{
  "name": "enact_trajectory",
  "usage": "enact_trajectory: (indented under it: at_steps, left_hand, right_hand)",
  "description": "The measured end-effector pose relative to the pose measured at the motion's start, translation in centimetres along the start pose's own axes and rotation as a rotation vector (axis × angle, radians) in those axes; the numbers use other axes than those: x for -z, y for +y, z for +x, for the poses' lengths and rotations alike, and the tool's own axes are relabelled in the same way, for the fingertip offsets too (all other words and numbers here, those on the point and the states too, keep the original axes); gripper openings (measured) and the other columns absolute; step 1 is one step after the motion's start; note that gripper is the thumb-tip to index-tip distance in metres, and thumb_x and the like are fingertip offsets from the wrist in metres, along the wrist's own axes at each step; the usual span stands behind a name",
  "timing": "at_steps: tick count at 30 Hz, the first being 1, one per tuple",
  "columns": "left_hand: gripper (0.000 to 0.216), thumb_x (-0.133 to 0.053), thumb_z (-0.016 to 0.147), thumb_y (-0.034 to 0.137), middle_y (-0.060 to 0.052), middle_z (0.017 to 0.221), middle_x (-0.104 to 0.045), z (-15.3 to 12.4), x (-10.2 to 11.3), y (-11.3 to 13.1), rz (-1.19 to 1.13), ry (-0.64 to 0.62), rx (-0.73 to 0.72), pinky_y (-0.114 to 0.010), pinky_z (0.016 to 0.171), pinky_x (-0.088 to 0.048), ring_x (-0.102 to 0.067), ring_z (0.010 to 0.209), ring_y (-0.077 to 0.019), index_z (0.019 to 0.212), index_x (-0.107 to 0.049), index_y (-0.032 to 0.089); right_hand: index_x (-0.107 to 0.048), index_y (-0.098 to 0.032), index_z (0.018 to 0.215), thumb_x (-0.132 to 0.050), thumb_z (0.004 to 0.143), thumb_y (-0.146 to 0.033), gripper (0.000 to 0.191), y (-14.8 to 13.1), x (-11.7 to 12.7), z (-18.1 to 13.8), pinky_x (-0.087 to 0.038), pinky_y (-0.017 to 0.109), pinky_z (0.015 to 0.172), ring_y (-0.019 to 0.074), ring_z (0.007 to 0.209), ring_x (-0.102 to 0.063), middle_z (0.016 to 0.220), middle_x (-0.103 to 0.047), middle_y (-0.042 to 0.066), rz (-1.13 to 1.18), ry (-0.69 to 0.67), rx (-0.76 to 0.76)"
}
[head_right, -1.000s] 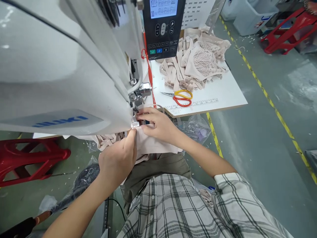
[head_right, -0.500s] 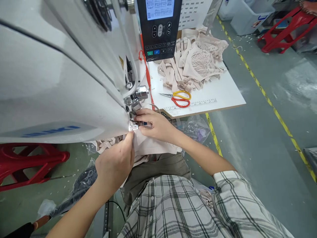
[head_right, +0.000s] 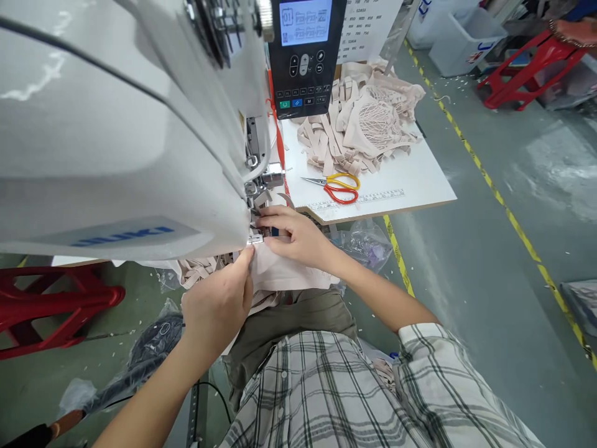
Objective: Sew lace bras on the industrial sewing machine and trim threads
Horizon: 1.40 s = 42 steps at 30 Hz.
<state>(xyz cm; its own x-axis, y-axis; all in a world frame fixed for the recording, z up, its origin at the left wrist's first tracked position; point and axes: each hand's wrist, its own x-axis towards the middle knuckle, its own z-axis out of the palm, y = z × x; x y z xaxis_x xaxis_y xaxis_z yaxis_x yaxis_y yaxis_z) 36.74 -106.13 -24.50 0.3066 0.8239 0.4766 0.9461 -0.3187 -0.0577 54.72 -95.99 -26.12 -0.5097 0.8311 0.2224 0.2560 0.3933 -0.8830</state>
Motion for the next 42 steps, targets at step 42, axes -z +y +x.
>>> enact_trajectory:
  at_steps: [42]
  left_hand:
    - [0.025, -0.058, 0.085, 0.042, -0.005, 0.077, -0.066, -9.9, -1.6, -6.5, -0.805, -0.217, 0.963, -0.029, 0.071, -0.050, -0.060, 0.075, -0.0184, 0.079, -0.064, 0.018]
  right_hand:
    - [-0.059, -0.021, 0.085, -0.069, 0.084, -0.047, 0.027, 1.8, -16.9, -4.3, -0.054, 0.031, 0.079, 0.0163, 0.080, -0.063, 0.082, -0.063, 0.001, 0.655, 0.054, -0.347]
